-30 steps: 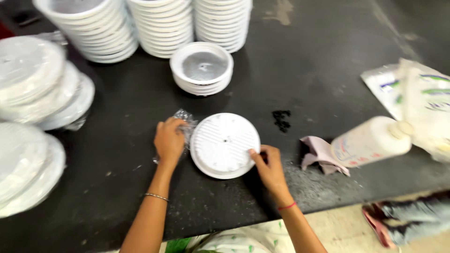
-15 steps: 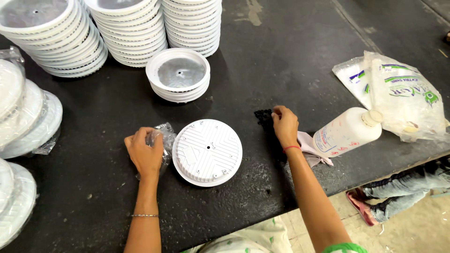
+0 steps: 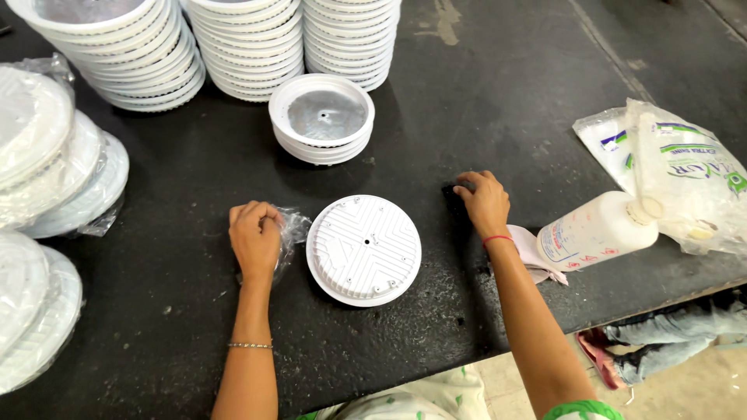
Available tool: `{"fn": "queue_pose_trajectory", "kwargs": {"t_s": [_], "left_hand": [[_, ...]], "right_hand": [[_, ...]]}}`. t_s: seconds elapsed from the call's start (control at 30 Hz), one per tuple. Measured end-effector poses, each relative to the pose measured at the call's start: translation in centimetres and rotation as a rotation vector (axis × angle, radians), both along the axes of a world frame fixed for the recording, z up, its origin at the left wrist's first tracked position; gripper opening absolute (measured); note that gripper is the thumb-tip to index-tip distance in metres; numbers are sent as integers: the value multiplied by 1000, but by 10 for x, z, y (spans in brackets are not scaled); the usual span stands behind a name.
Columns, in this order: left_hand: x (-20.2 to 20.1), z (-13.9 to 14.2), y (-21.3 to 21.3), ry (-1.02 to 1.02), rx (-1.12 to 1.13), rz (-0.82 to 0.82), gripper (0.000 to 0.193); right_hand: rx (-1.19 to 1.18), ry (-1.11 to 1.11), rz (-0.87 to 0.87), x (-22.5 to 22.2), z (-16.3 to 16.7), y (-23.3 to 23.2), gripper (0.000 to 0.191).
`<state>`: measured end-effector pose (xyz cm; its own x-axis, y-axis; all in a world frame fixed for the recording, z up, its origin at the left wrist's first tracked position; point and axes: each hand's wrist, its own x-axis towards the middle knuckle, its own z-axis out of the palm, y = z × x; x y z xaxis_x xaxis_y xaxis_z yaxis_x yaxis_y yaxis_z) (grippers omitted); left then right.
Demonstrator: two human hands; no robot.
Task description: The person picks white circular plastic lamp housing parts one at a time, stacks them into piles on the work table, and wraps completed stacks in clear plastic bags. They press the plastic around each stack and set the wrapped stacks with the others on the table.
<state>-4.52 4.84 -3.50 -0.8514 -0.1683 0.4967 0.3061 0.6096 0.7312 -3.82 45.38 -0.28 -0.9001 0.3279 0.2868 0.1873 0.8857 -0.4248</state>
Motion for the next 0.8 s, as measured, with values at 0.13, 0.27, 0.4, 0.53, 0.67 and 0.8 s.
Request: {"fn": "queue_pose_trajectory", "kwargs": {"t_s": [0.13, 0.27, 0.4, 0.53, 0.67, 0.8], "left_hand": [[-2, 0, -4, 22, 32, -24, 11], [-2, 4, -5, -64, 78, 30, 7], [3, 8, -7, -148, 235, 72, 5], [7, 12, -10, -25, 166, 34, 14], [6, 11, -8, -53, 54, 53, 16], [5, 9, -9, -86, 74, 126, 16]], "right_hand": [[87, -22, 12, -4, -4, 2, 22], [89, -17, 7, -2, 7, -5, 18], [-210, 91, 134, 12, 36, -38, 17], [-257, -23, 483, 40, 55, -98, 21], [-183, -121, 692, 57, 67, -147, 21], [-69, -198, 637, 61, 76, -164, 21]]}}
